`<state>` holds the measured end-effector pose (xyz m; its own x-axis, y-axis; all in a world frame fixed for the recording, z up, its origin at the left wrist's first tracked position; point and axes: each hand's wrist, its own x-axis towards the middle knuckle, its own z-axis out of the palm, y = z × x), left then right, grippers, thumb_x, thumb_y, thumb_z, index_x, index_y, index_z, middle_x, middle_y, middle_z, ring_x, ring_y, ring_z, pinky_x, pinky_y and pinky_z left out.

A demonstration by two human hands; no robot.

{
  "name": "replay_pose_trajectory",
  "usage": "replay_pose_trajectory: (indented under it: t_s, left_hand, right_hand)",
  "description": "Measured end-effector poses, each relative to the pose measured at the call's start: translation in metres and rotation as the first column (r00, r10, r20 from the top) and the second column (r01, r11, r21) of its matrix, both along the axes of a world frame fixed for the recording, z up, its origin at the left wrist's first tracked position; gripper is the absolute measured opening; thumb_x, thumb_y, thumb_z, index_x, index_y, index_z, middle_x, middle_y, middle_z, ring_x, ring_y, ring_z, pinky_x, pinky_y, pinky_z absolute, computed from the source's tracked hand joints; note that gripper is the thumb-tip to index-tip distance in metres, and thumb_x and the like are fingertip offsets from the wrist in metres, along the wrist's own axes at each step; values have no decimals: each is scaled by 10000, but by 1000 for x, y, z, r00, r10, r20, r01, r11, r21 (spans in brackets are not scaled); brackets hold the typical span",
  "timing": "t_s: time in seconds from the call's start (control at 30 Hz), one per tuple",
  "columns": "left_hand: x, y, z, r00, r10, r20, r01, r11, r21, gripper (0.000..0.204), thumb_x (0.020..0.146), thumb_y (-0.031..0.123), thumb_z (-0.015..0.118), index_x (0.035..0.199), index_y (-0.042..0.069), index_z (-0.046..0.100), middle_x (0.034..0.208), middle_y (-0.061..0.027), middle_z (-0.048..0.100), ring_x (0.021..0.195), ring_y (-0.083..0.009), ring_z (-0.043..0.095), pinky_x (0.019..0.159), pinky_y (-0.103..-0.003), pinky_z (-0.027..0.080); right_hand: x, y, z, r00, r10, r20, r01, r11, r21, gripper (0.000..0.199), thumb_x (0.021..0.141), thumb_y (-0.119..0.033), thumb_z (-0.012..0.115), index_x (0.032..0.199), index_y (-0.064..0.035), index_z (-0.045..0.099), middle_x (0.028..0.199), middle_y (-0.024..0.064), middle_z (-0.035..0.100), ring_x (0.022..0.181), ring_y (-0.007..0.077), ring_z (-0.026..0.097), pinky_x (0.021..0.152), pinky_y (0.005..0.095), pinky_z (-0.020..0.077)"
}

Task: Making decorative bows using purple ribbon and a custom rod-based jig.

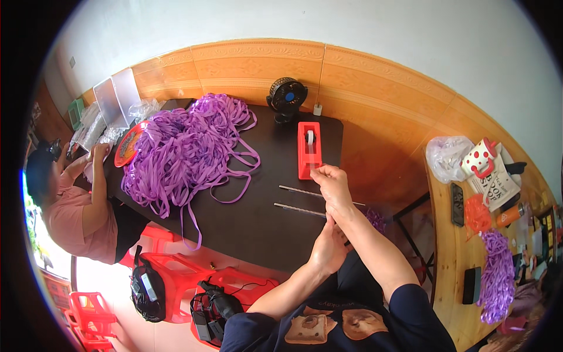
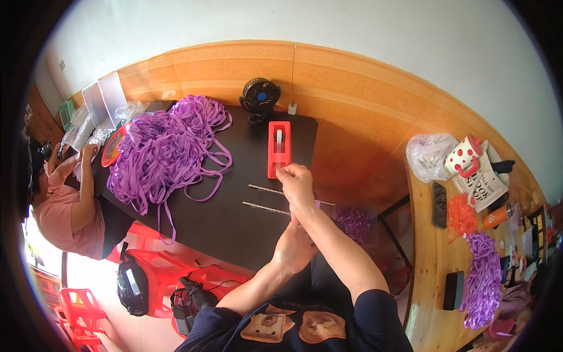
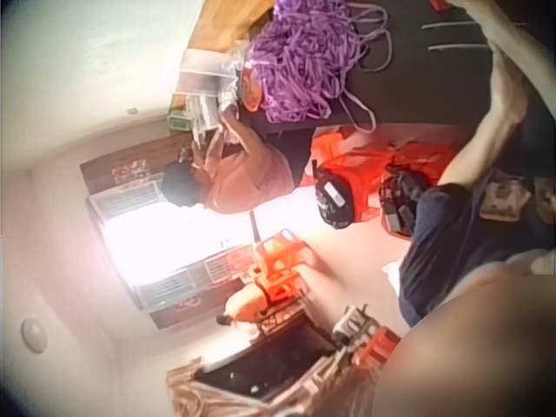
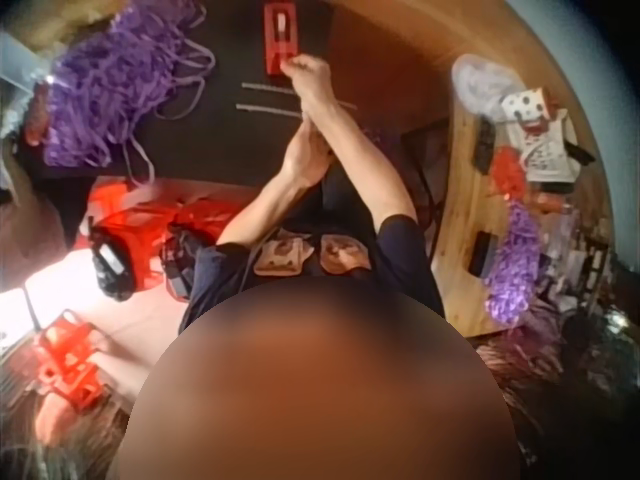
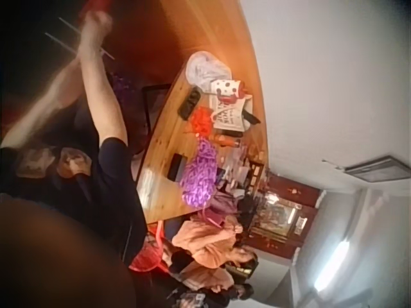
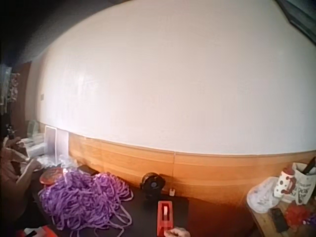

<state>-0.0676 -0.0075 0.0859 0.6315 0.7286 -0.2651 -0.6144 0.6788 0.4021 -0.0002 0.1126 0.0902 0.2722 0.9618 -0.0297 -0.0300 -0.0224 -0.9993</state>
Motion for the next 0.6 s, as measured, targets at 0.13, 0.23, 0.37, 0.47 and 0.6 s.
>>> replay_pose_trajectory:
  t_s: [0.13,0.23,0.37,0.47,0.6]
  left_hand:
    - [1,0,-2,1000,7,7,-7,1000,15,670,1029,577,216,1448,69,340,1446,-119,429,1332,-268,414,1085,-484,334]
    - [1,-1,-2,1000,-5,10,5,1000,5,733,1014,613,218,1430,28,364,1437,-130,444,1327,-269,418,1091,-476,318]
    - [1,-1,-2,1000,-18,19,18,1000,-8,786,998,638,231,1419,-9,382,1431,-141,455,1314,-280,426,1087,-459,308]
    - [-2,-2,-2,999,-29,-29,27,999,-37,805,986,657,248,1430,-2,372,1423,-127,456,1308,-285,423,1061,-443,314]
    - [1,0,-3,996,-29,-84,24,998,-52,780,972,684,269,1404,52,416,1298,-72,498,1211,-247,462,982,-407,330]
  right_hand:
    - [-2,-4,1,987,-35,157,16,992,122,147,847,-61,701,734,17,646,955,61,558,857,150,499,740,309,401]
    - [3,-3,-7,962,-69,262,36,991,130,137,840,-65,701,739,12,649,950,74,562,847,165,515,730,322,410]
    - [14,10,-19,831,-65,553,-20,989,145,142,824,-109,696,731,-10,654,1103,145,593,978,271,582,790,384,465]
    - [27,7,-14,809,-4,588,-123,977,176,114,827,-63,688,752,16,654,1067,164,602,973,231,579,787,324,434]
    - [84,-16,27,824,240,513,-378,907,183,125,865,-88,654,787,9,651,1209,172,603,1077,210,563,888,322,404]
